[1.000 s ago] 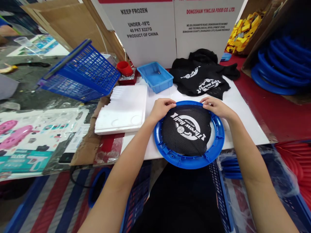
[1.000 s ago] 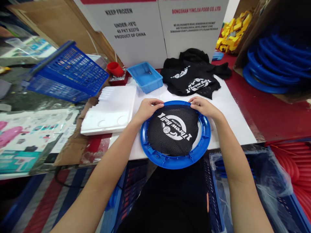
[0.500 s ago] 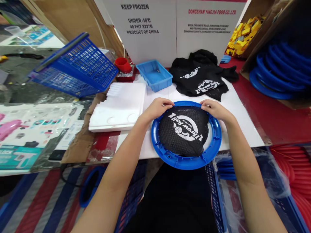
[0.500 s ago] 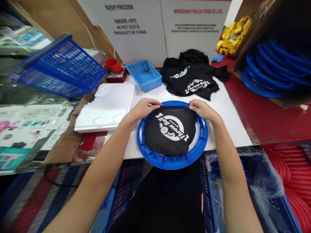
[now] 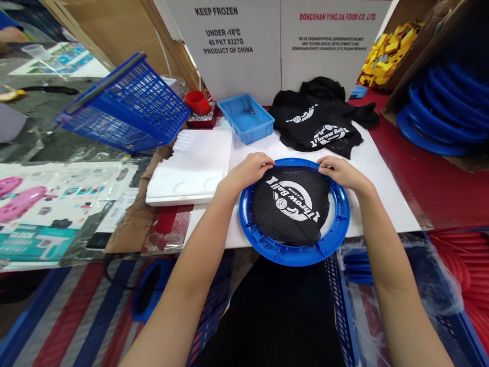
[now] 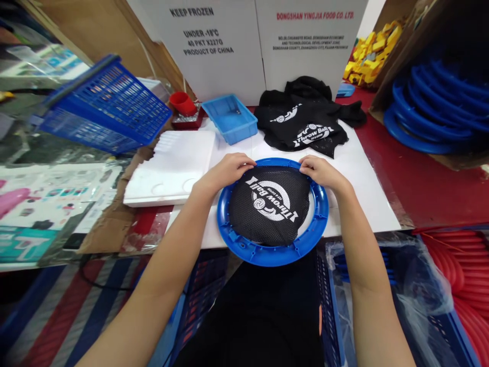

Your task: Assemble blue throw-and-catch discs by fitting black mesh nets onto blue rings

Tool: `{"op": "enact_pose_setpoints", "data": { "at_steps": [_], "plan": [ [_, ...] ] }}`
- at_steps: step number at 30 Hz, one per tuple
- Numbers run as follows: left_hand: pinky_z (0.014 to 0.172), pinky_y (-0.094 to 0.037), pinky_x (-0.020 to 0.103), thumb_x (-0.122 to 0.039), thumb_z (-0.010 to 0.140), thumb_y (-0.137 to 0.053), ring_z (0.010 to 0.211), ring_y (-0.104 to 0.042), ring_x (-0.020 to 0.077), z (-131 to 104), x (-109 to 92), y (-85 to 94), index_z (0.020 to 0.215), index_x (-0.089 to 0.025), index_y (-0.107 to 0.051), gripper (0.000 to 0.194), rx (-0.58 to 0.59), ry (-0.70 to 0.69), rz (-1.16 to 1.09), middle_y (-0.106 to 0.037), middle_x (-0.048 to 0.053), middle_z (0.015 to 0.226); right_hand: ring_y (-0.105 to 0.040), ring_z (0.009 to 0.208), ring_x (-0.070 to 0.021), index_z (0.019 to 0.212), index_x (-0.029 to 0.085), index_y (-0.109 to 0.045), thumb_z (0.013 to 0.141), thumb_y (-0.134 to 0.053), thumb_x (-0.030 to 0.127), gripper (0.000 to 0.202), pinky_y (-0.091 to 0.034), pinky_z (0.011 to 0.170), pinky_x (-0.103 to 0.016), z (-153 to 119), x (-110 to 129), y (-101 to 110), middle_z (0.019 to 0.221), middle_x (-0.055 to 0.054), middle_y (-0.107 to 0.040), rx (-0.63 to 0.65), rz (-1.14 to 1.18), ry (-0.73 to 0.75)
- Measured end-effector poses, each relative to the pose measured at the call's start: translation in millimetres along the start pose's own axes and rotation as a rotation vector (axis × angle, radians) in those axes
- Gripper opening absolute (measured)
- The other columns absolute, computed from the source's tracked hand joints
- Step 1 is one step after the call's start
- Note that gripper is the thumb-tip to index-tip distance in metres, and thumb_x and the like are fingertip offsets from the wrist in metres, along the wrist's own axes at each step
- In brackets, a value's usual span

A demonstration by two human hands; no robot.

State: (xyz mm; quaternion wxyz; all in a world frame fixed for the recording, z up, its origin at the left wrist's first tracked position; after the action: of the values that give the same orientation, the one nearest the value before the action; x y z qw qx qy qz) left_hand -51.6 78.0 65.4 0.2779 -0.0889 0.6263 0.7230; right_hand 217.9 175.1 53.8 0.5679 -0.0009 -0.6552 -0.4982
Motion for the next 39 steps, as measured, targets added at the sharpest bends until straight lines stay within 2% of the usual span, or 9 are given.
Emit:
{"op": "enact_pose_setpoints", "data": {
  "at_steps": [6,12,15,18,21,25,29,32,39],
  "plan": [
    [0.106,-0.053,0.045,-0.022,0.104,-0.055,0.111,-0.070,0.0269,2.0,-1.9,-5.2,0.111,-0.019,-0.081,0.028,-0.035,-0.063,0.007,-0.079,0.012,0.115,-0.069,0.109,-0.0310,0.084,0.023,-0.072,0.093,-0.065,0.039,0.020,-0.053,0.101,-0.049,0.3,-4.0,-0.1,0.122,-0.010,-0.074,0.002,0.001,-0.003],
    [0.095,-0.055,0.040,-0.028,0.099,-0.066,0.098,-0.073,0.0241,8.1,18.3,-13.6,0.106,-0.020,-0.083,0.020,-0.110,0.144,-0.279,-0.083,0.008,0.108,-0.068,0.107,-0.0294,0.084,0.024,-0.072,0.094,-0.066,0.038,0.018,-0.054,0.098,-0.047,2.3,-15.3,-1.7,0.123,-0.008,-0.074,0.000,-0.012,0.019],
    [0.096,-0.054,0.040,-0.023,0.096,-0.068,0.097,-0.073,0.0237,8.8,18.1,-12.8,0.103,-0.021,-0.084,0.017,-0.094,0.156,-0.289,-0.084,0.007,0.107,-0.069,0.105,-0.0280,0.084,0.023,-0.071,0.094,-0.065,0.036,0.016,-0.054,0.097,-0.046,2.8,-16.5,-2.4,0.121,-0.008,-0.074,-0.002,-0.022,0.033],
    [0.098,-0.054,0.041,-0.020,0.098,-0.066,0.100,-0.072,0.0244,6.0,5.9,-6.4,0.104,-0.021,-0.083,0.019,-0.089,0.091,-0.200,-0.082,0.008,0.109,-0.070,0.101,-0.0275,0.087,0.023,-0.072,0.093,-0.066,0.032,0.012,-0.056,0.093,-0.045,1.1,-10.6,-1.9,0.115,-0.008,-0.075,-0.034,-0.022,0.028],
    [0.102,-0.053,0.043,-0.024,0.104,-0.059,0.106,-0.068,0.0259,0.5,-17.9,2.7,0.108,-0.019,-0.081,0.023,-0.195,-0.021,-0.049,-0.076,0.011,0.112,-0.071,0.103,-0.0282,0.102,0.025,-0.076,0.097,-0.064,0.033,0.015,-0.059,0.091,-0.046,-2.7,6.0,1.4,0.115,-0.008,-0.075,-0.136,-0.028,0.055],
    [0.110,-0.049,0.050,-0.033,0.104,-0.063,0.122,-0.061,0.0321,-1.9,-46.6,-15.6,0.118,-0.019,-0.080,0.027,-0.096,-0.173,0.112,-0.068,0.015,0.125,-0.060,0.138,-0.0355,0.120,0.029,-0.081,0.103,-0.063,0.034,0.025,-0.048,0.119,-0.061,-7.3,35.8,-10.2,0.153,-0.011,-0.062,-0.111,-0.152,0.236],
    [0.116,-0.044,0.057,-0.037,0.099,-0.071,0.137,-0.053,0.0391,-0.7,-48.7,-30.6,0.128,-0.018,-0.076,0.035,0.019,-0.145,0.190,-0.058,0.018,0.143,-0.041,0.157,-0.0418,0.133,0.031,-0.079,0.103,-0.065,0.035,0.034,-0.033,0.129,-0.070,-8.6,37.7,-27.4,0.170,-0.010,-0.047,0.007,-0.306,0.259],
    [0.111,-0.048,0.054,-0.036,0.096,-0.074,0.123,-0.062,0.0343,-0.4,-47.5,-26.3,0.120,-0.018,-0.075,0.030,0.035,-0.055,0.110,-0.063,0.014,0.132,-0.044,0.156,-0.0408,0.139,0.030,-0.075,0.101,-0.067,0.035,0.040,-0.036,0.129,-0.069,-9.4,33.9,-32.0,0.168,-0.011,-0.050,0.056,-0.280,0.232],
    [0.093,-0.055,0.040,-0.027,0.095,-0.069,0.096,-0.070,0.0223,-0.8,-41.1,-15.9,0.095,-0.020,-0.077,0.010,0.046,0.077,-0.308,-0.076,0.005,0.102,-0.066,0.133,-0.0353,0.104,0.025,-0.075,0.097,-0.068,0.036,0.015,-0.050,0.116,-0.060,-7.8,44.9,-24.7,0.142,-0.013,-0.072,0.026,-0.079,0.158]
  ]
}}
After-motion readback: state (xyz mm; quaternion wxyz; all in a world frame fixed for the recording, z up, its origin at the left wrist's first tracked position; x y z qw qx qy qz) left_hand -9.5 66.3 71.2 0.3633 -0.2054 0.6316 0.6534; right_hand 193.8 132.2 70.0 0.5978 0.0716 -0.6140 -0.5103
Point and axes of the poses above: each hand's wrist, its own z-axis towards the middle knuckle, its own y-axis out of the back of the hand, x = y × z, the point moved 7 cm from there along z, towards the middle knuckle
